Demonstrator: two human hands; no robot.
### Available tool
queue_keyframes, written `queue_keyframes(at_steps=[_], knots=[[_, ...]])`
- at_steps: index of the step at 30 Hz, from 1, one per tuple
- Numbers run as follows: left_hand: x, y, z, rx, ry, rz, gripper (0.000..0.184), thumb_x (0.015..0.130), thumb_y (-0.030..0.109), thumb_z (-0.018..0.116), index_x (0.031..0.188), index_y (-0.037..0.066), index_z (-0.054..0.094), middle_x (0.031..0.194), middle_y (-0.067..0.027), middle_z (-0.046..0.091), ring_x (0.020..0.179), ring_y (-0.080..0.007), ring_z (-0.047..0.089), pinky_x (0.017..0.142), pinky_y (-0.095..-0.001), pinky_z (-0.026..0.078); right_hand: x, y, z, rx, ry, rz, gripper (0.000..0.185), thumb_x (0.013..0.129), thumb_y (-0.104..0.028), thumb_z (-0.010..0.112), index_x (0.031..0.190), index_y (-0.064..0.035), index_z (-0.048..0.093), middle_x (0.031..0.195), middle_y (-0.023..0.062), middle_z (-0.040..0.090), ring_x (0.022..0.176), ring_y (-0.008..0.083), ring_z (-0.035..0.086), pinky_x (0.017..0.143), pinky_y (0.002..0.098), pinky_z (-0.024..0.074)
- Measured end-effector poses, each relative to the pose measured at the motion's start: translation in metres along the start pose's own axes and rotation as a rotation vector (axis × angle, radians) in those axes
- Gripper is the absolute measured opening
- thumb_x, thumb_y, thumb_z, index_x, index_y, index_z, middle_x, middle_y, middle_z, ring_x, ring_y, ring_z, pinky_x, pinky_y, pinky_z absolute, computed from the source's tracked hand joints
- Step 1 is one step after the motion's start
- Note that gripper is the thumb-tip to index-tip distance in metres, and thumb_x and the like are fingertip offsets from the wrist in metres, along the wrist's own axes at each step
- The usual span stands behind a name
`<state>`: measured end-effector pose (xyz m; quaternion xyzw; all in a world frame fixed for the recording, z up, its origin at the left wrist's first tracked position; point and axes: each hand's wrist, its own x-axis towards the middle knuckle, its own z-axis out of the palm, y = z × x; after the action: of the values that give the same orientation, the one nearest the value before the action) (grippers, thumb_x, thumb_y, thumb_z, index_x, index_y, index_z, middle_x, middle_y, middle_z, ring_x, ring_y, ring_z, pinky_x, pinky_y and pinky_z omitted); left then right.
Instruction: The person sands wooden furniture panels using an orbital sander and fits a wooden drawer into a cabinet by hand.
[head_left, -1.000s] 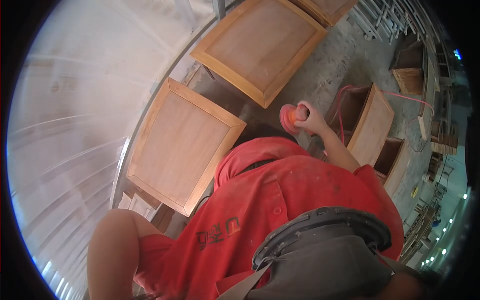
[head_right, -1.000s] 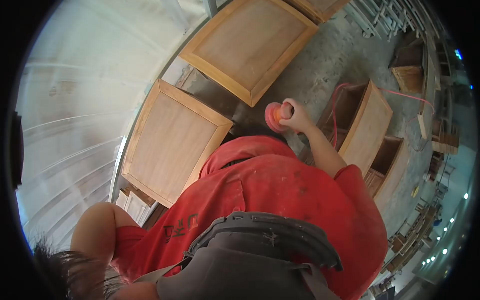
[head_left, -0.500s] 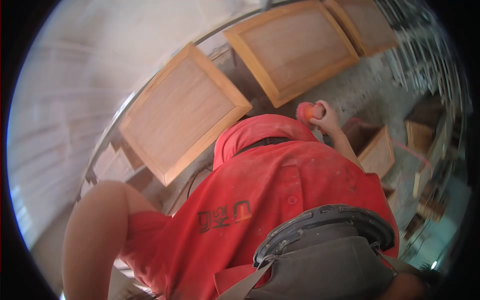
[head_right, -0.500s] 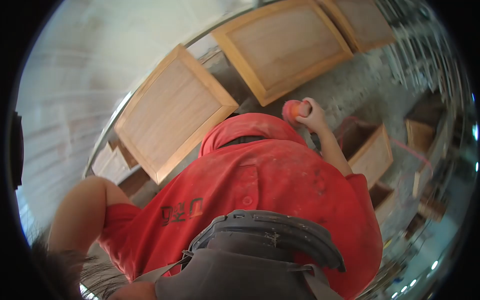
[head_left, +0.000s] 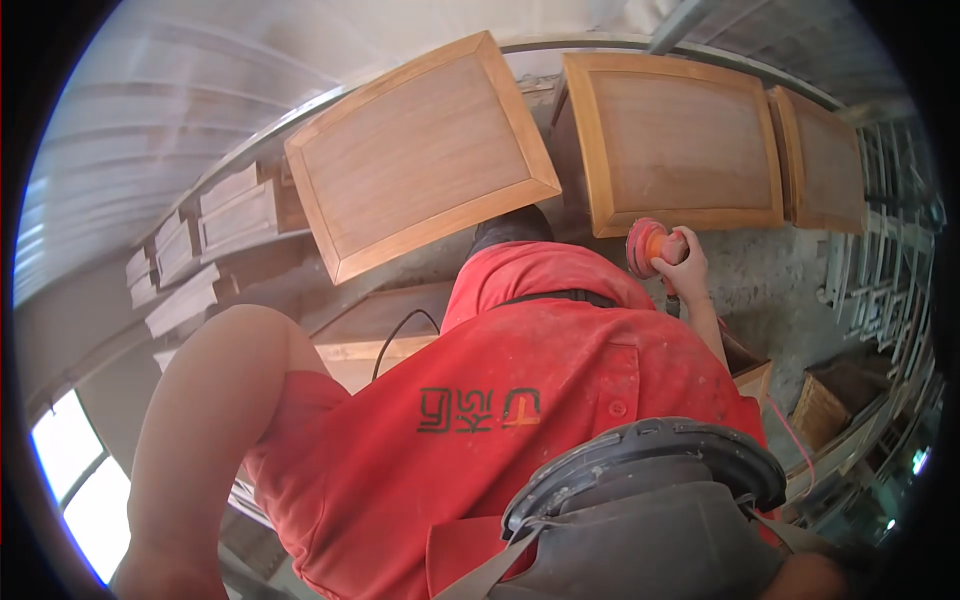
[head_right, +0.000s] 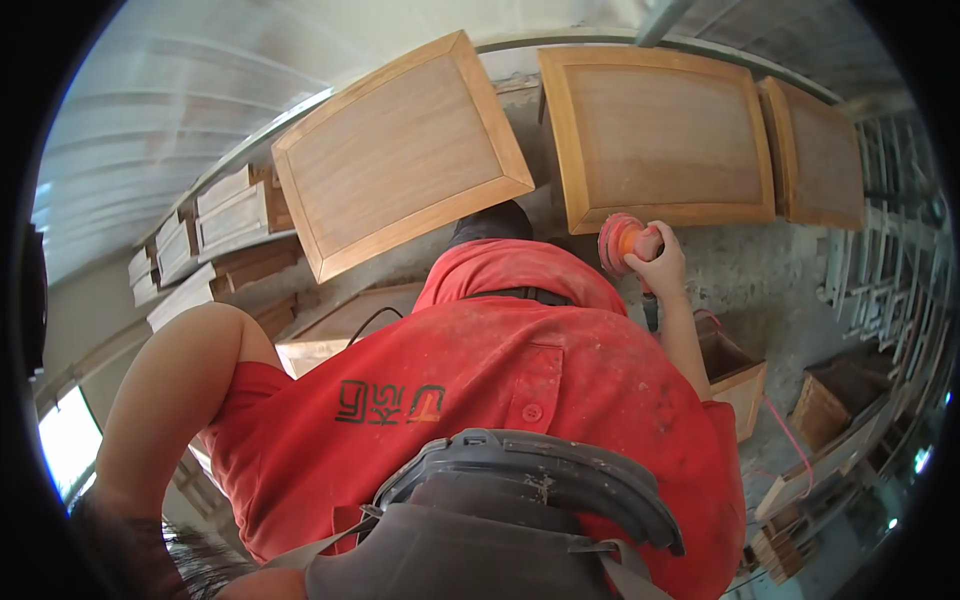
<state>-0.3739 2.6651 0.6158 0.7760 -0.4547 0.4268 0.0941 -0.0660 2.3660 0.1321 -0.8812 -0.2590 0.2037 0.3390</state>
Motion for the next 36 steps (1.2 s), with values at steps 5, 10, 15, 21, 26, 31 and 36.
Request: queue_keyframes(at_steps=[5, 10, 15, 21, 26, 31, 36], knots=[[0.009, -0.014, 0.003, 0.073, -0.047, -0.118, 0.029, 0.096, 0.013, 0.045, 0.117, 0.0, 0.059, 0.108, -0.0124, 0.064, 0.1, -0.0207, 0.06, 0.092, -0.0342, 0.045, 0.016, -0.014, 0.006, 0.03, -0.114, 0.014, 0.067, 0.057, -0.019, 0.083, 0.117, -0.0077, 0.055, 0.112, 0.0121, 0.062, 0.107, 0.0273, 0.06, 0.093, 0.0378, 0.0467], [0.035, -0.02, 0.007, 0.12, -0.139, -0.192, 0.029, 0.097, 0.013, 0.044, 0.117, 0.001, 0.06, 0.108, -0.0121, 0.064, 0.1, -0.0205, 0.06, 0.092, -0.0343, 0.045, 0.024, -0.011, 0.019, 0.03, -0.175, 0.002, 0.065, 0.059, -0.017, 0.083, 0.117, -0.007, 0.055, 0.111, 0.013, 0.062, 0.106, 0.027, 0.06, 0.093, 0.037, 0.0469], [0.011, -0.02, -0.018, 0.169, -0.117, -0.196, 0.029, 0.097, 0.013, 0.043, 0.116, 0.001, 0.06, 0.107, -0.0118, 0.064, 0.1, -0.0204, 0.059, 0.093, -0.0344, 0.044, 0.029, -0.039, 0.033, 0.049, -0.156, -0.07, 0.066, 0.058, -0.016, 0.082, 0.117, -0.007, 0.055, 0.112, 0.0134, 0.062, 0.107, 0.0278, 0.059, 0.094, 0.0374, 0.0464], [-0.06, -0.017, -0.092, 0.257, 0.008, -0.143, 0.029, 0.097, 0.013, 0.042, 0.116, 0.002, 0.061, 0.106, -0.0114, 0.064, 0.101, -0.0202, 0.059, 0.093, -0.0345, 0.043, 0.027, -0.083, 0.067, 0.0, -0.081, -0.08, 0.066, 0.058, -0.017, 0.082, 0.117, -0.0071, 0.055, 0.112, 0.0137, 0.062, 0.107, 0.0282, 0.059, 0.094, 0.0381, 0.0459], [-0.233, -0.045, -0.189, 0.587, 0.333, -0.608, 0.029, 0.097, 0.013, 0.041, 0.116, 0.002, 0.061, 0.106, -0.0111, 0.064, 0.101, -0.02, 0.058, 0.094, -0.0345, 0.043, 0.025, -0.11, 0.11, 0.032, -0.018, -0.004, 0.067, 0.057, -0.019, 0.082, 0.117, -0.0073, 0.055, 0.111, 0.0138, 0.062, 0.106, 0.0285, 0.059, 0.094, 0.0388, 0.0459], [-0.588, 0.039, -0.129, 0.5, 0.219, -2.222, 0.031, 0.095, 0.023, 0.047, 0.117, 0.004, 0.058, 0.1, -0.0112, 0.062, 0.091, -0.0205, 0.055, 0.084, -0.0384, 0.044, 0.034, -0.136, 0.144, -0.026, -0.128, -0.02, 0.068, 0.057, -0.016, 0.081, 0.12, -0.007, 0.055, 0.113, 0.0133, 0.061, 0.107, 0.0291, 0.058, 0.095, 0.0382, 0.0451], [-0.678, 0.192, 0.025, 0.097, -0.503, -2.609, 0.08, 0.082, 0.045, 0.068, 0.137, -0.007, 0.041, 0.127, -0.0268, 0.055, 0.12, -0.0379, 0.052, 0.099, -0.0412, 0.042, 0.038, -0.18, 0.147, -0.121, -0.189, -0.067, 0.069, 0.059, -0.013, 0.079, 0.122, -0.0065, 0.054, 0.118, 0.0135, 0.058, 0.112, 0.0297, 0.056, 0.098, 0.0383, 0.0431]])
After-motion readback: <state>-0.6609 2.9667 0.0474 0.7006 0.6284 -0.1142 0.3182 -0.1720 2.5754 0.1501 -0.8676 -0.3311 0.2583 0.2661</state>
